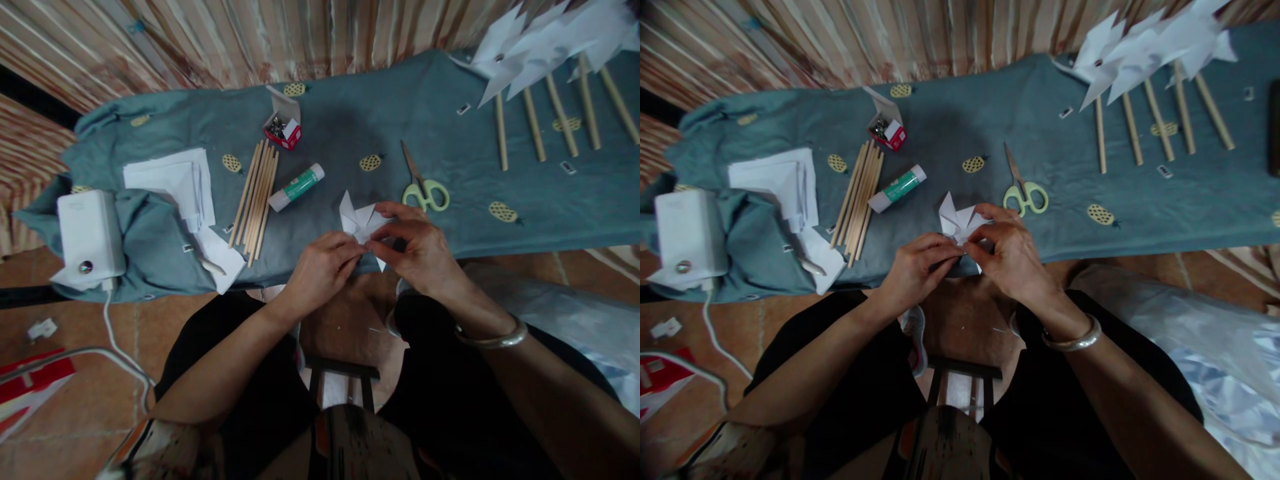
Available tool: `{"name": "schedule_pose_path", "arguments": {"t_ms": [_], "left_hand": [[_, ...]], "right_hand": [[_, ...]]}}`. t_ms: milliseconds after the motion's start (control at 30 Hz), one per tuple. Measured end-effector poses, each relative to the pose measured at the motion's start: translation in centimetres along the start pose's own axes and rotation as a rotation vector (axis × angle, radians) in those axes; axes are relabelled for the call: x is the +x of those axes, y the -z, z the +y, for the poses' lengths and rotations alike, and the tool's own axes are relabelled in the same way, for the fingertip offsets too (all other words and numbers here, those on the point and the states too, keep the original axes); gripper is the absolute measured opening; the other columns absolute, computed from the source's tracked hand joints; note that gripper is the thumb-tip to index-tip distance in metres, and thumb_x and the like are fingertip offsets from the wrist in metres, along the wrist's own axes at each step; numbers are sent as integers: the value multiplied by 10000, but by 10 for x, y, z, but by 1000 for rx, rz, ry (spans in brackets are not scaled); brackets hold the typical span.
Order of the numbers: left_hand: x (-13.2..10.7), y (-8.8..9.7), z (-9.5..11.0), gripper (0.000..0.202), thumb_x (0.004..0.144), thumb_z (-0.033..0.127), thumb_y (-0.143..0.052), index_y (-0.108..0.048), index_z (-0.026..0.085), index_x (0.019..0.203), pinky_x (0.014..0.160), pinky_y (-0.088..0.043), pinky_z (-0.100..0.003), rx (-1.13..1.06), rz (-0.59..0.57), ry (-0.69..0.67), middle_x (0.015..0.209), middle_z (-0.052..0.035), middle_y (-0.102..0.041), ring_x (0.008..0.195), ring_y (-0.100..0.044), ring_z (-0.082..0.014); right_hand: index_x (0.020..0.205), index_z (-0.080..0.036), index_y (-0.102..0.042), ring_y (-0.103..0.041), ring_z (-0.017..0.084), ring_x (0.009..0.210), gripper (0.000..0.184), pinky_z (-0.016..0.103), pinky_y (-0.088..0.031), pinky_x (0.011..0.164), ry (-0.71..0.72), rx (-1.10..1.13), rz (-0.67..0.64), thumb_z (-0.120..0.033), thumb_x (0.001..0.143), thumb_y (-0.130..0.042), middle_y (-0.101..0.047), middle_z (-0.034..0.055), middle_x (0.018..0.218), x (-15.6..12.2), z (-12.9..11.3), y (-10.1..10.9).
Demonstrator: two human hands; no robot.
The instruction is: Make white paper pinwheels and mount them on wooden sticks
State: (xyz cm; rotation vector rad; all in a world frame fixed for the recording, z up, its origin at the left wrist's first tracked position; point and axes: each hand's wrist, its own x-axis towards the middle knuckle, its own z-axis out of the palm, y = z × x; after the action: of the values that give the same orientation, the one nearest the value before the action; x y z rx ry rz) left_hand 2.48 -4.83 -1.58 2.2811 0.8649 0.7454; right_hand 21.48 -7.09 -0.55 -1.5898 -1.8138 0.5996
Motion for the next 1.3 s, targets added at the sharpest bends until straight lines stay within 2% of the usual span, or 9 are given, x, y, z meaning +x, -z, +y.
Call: {"name": "schedule_pose_path", "arguments": {"t_ms": [367, 567, 767, 1133, 1300], "left_hand": [[8, 6, 1, 169, 898, 130, -551, -709, 163, 946, 786, -548, -268, -145, -73, 89, 944, -55, -708, 858, -670, -139], [10, 6, 0, 174, 902, 128, -540, -709, 152, 936, 779, -544, -274, -156, -79, 96, 933, -62, -705, 861, -668, -144], [10, 5, 1, 180, 903, 128, -538, -711, 160, 939, 786, -541, -274, -147, -74, 108, 918, -57, -703, 861, -666, -145], [11, 4, 1, 179, 894, 123, -547, -715, 158, 943, 791, -536, -264, -140, -60, 125, 926, -56, -708, 861, -671, -144], [10, 4, 1, 179, 890, 114, -546, -712, 159, 942, 807, -530, -266, -131, -68, 135, 943, -57, -706, 881, -671, -148]], "right_hand": [[708, -233, -667, -613, 288, 1113, 68, 499, -495, 969, -15, -83, 56, -250, 768, -696, -663, 74, 1189, -2, -1, -2], [716, -204, -682, -611, 299, 1103, 75, 511, -492, 957, -3, -92, 54, -235, 785, -681, -669, 110, 1188, -2, -1, 0], [732, -229, -675, -612, 280, 1102, 71, 494, -495, 973, 0, -98, 44, -261, 795, -681, -661, 79, 1195, -2, 1, 0], [736, -212, -681, -619, 287, 1097, 143, 519, -498, 956, 12, -104, 57, -296, 837, -624, -665, 91, 1183, -2, 1, 0], [904, -247, -699, -593, 275, 1129, 125, 514, -478, 990, 93, -113, 78, -257, 864, -582, -643, 60, 1202, -4, 1, 0]]}}
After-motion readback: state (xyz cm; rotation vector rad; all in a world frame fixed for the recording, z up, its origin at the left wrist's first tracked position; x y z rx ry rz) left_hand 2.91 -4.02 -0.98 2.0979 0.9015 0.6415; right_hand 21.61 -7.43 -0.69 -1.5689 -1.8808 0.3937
